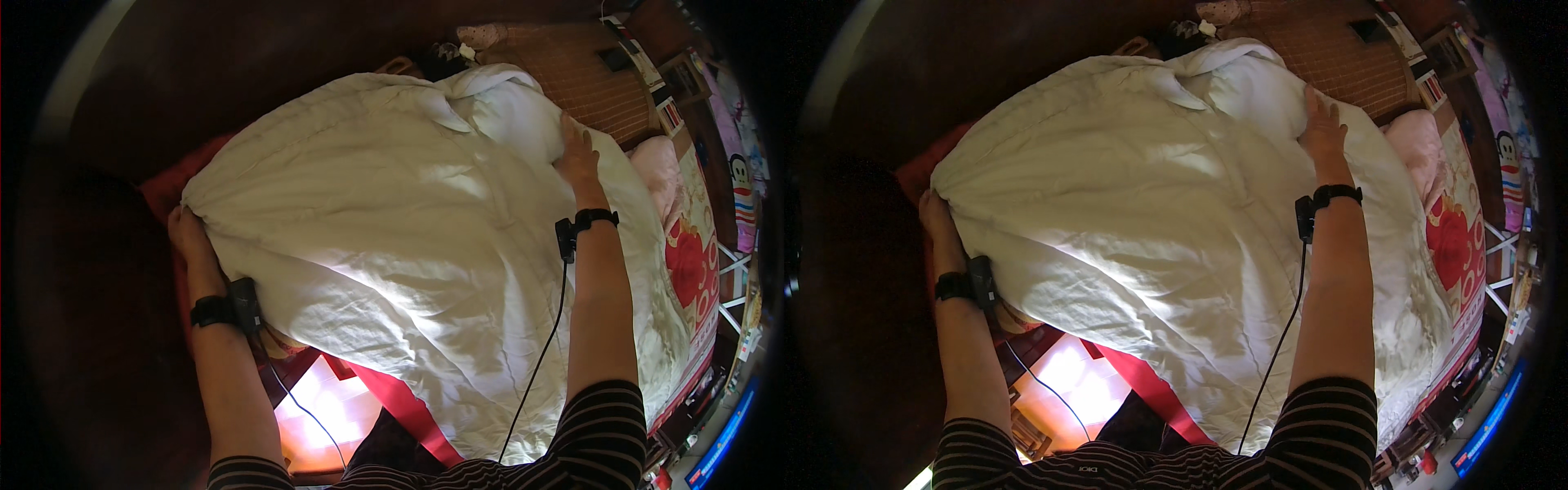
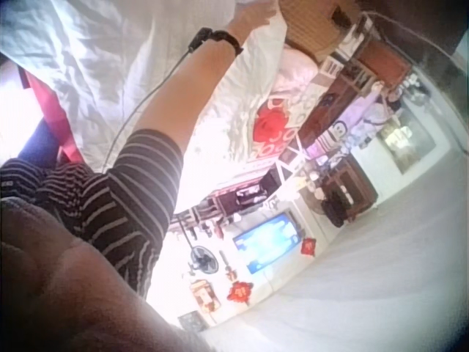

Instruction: Fold various pieces of clothing and a pillowcase on a bed.

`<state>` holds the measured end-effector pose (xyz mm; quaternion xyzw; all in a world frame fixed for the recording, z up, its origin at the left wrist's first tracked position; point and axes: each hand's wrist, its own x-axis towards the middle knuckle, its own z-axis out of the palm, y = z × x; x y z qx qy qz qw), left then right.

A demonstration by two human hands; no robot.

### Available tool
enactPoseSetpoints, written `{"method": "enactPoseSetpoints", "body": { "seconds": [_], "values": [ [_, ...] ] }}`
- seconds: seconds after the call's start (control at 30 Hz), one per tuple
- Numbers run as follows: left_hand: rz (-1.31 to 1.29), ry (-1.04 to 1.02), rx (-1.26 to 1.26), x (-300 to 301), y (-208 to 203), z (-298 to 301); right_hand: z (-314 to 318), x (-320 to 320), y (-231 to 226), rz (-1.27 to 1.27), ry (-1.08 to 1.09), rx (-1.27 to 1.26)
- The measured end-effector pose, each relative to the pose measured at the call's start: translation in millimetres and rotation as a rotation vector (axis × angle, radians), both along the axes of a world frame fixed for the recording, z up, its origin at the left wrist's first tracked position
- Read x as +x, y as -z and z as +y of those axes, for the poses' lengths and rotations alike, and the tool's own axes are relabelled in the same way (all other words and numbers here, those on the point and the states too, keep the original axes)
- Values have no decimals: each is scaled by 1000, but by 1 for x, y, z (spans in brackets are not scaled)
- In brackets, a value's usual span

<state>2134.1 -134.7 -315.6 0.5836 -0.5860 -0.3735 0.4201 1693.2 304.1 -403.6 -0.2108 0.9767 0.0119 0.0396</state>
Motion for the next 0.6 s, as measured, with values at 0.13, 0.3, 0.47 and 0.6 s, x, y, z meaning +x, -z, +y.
{"method": "enactPoseSetpoints", "body": {
  "seconds": [0.13, 0.3, 0.47, 0.6],
  "values": [
    [-37, 19, 11, 1, 10, -11, 4, -10, 6, -164, 35, 83],
    [-6, -18, -32, 7, 19, -15, 17, 2, -14, -157, 142, -57],
    [-43, 18, -64, -6, 14, 0, 39, 66, -103, 195, 50, -341],
    [-45, -21, -58, 7, 10, -9, 48, 208, -72, -395, -116, -446]
  ]
}}
